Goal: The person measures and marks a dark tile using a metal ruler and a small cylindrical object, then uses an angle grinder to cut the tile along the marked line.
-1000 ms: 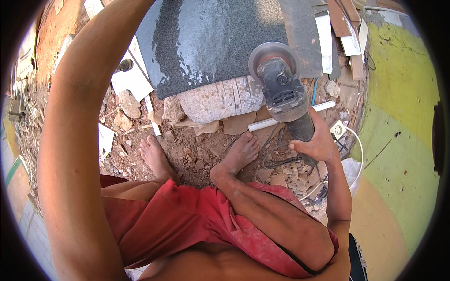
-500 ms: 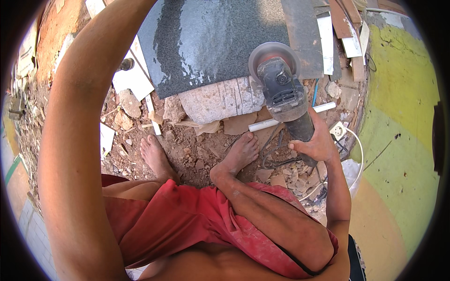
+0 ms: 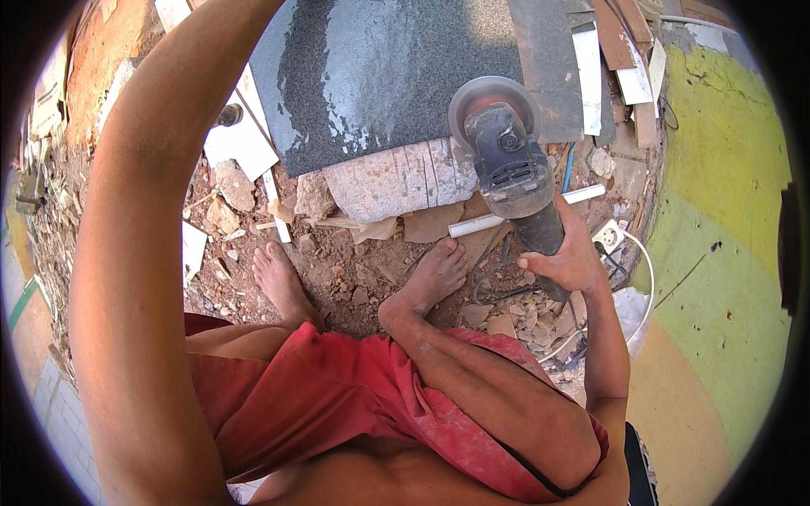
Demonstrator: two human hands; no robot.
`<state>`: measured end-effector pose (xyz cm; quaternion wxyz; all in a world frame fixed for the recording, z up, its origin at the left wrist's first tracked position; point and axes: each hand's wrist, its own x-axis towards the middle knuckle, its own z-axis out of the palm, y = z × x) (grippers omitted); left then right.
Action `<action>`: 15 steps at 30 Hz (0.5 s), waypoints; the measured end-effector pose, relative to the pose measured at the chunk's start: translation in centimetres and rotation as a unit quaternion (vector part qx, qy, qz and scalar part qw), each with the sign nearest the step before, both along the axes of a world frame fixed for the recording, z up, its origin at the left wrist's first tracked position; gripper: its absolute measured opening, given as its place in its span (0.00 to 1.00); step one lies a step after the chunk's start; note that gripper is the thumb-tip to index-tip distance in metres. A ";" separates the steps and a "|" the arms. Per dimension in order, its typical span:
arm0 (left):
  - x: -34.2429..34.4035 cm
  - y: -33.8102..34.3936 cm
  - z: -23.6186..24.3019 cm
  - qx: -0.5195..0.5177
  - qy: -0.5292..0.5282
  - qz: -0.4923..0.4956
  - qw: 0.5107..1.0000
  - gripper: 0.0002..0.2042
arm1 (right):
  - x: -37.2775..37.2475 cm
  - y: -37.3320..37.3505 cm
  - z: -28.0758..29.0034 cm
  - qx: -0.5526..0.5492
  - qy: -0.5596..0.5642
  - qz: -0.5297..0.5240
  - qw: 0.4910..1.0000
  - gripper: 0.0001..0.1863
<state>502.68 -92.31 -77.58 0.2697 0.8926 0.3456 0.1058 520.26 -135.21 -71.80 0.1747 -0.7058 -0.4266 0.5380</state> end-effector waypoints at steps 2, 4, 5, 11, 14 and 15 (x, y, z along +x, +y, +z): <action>0.1 0.0 0.0 0.008 0.009 0.001 1.000 0.29 | 0.1 -0.2 -0.1 0.002 0.001 0.000 1.000 0.47; 0.2 0.1 -0.1 0.009 0.007 0.002 1.000 0.29 | 0.0 -0.3 -0.3 0.012 0.005 -0.005 1.000 0.47; 0.2 0.1 -0.2 0.009 0.005 0.003 1.000 0.29 | -0.1 -0.4 -0.3 0.020 0.008 -0.011 1.000 0.48; 0.3 0.0 -0.1 0.018 0.010 0.006 1.000 0.29 | -0.6 -0.6 -0.2 0.013 0.024 -0.021 0.999 0.45; 0.2 0.2 -0.1 0.017 0.013 -0.001 1.000 0.29 | -1.1 -0.6 -0.1 0.002 0.024 -0.030 0.999 0.45; 0.1 0.2 -0.1 0.017 0.013 -0.001 1.000 0.29 | -1.2 -0.5 0.0 -0.003 0.023 -0.031 0.999 0.45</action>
